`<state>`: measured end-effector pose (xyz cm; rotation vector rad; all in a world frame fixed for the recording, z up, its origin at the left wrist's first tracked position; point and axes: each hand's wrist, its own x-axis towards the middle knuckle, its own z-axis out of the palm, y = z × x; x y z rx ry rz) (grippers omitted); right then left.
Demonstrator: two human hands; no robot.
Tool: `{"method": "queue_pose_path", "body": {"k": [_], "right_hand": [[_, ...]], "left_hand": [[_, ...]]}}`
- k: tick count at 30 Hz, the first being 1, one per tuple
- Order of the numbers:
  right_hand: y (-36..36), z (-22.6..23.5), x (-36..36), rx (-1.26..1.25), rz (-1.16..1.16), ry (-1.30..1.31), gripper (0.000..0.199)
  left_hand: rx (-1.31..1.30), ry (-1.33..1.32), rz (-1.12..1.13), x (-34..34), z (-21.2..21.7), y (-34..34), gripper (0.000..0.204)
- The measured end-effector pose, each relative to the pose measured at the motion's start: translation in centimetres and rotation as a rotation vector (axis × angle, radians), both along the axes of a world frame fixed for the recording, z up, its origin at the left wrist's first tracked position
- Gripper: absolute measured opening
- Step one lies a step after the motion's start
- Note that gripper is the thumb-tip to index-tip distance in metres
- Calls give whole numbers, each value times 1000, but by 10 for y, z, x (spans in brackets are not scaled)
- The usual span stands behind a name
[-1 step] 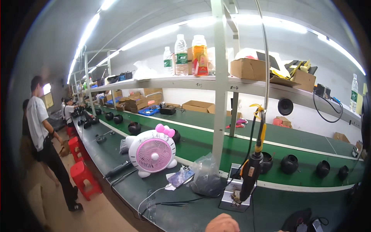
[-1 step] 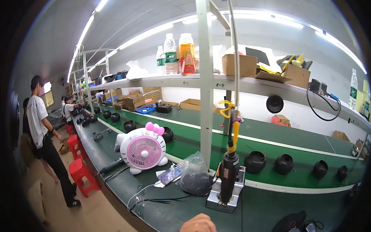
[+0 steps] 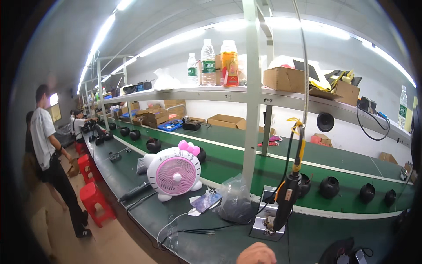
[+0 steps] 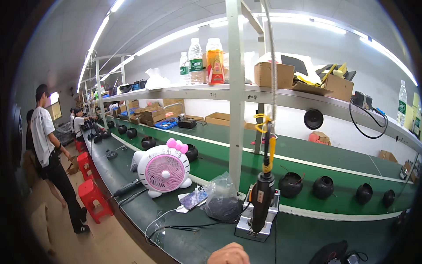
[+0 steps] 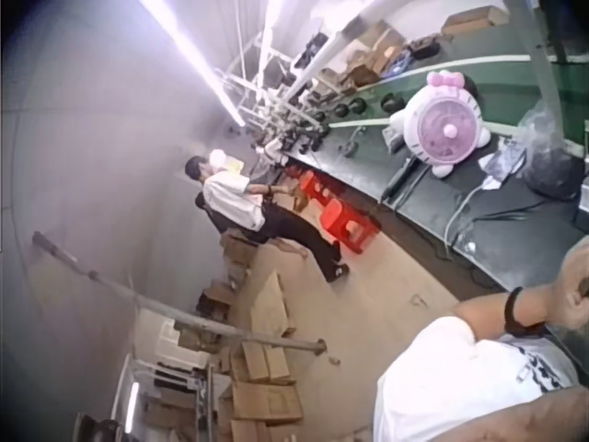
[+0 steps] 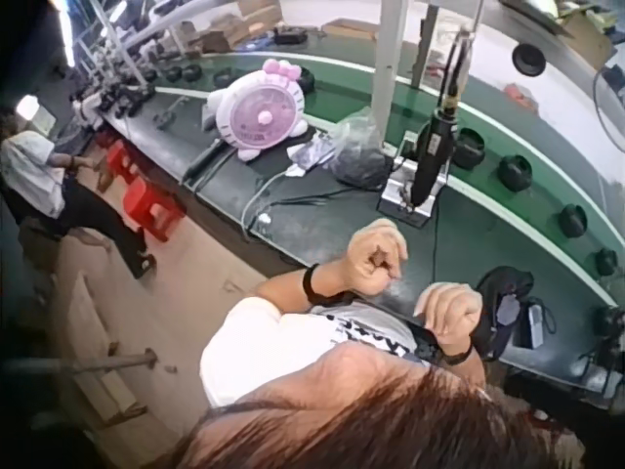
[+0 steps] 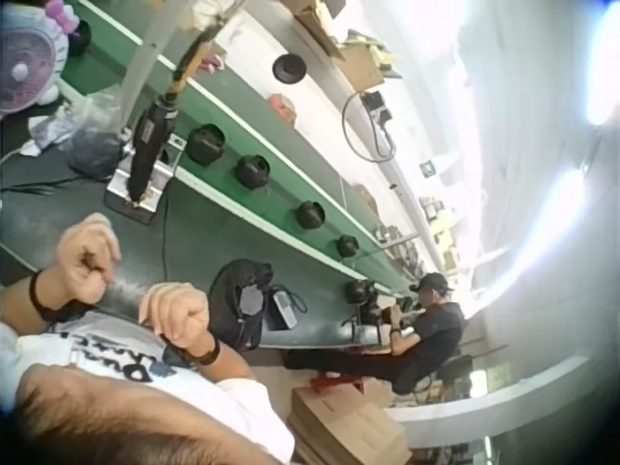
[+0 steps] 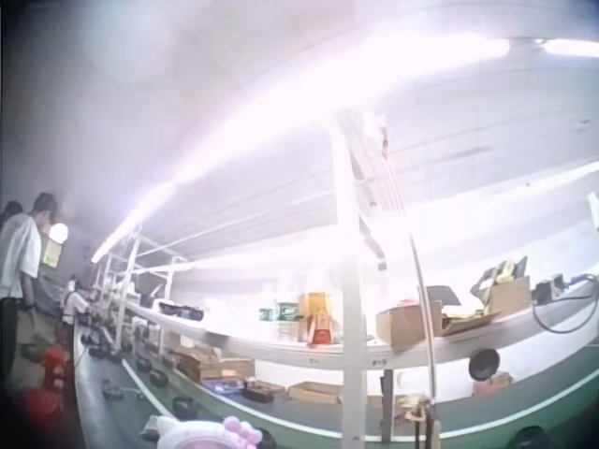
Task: The recorder is assembling black plastic electronic or fan housings using an electric screwdriver at a factory workbench.
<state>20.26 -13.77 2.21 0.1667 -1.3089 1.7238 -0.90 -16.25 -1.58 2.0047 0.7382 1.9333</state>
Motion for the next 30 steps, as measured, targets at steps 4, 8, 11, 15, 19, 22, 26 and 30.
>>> {"method": "queue_pose_path", "body": {"k": [4,8,11,15,19,22,26,30], "right_hand": [[3,27,-16,382,563,-605,18],[-7,39,-30,871,682,-666,64],[-16,41,-44,805,744,-686,53],[-29,27,-99,521,809,-245,41],[-86,8,-169,-5,754,627,22],[-108,-6,-214,-457,614,1253,10],[-116,3,-205,-751,766,1645,12],[-31,13,-132,788,179,-142,28]], "left_hand": [[-201,-431,-383,38,36,-5,19],[-154,-166,-629,41,42,-16,33],[-82,-99,-661,34,43,-29,40],[111,-218,-468,8,31,-51,46],[249,-212,-279,1,22,-64,46],[222,-361,-210,3,14,-64,39],[196,-664,-116,18,25,-78,36],[194,-298,-144,-35,27,-55,52]]}}
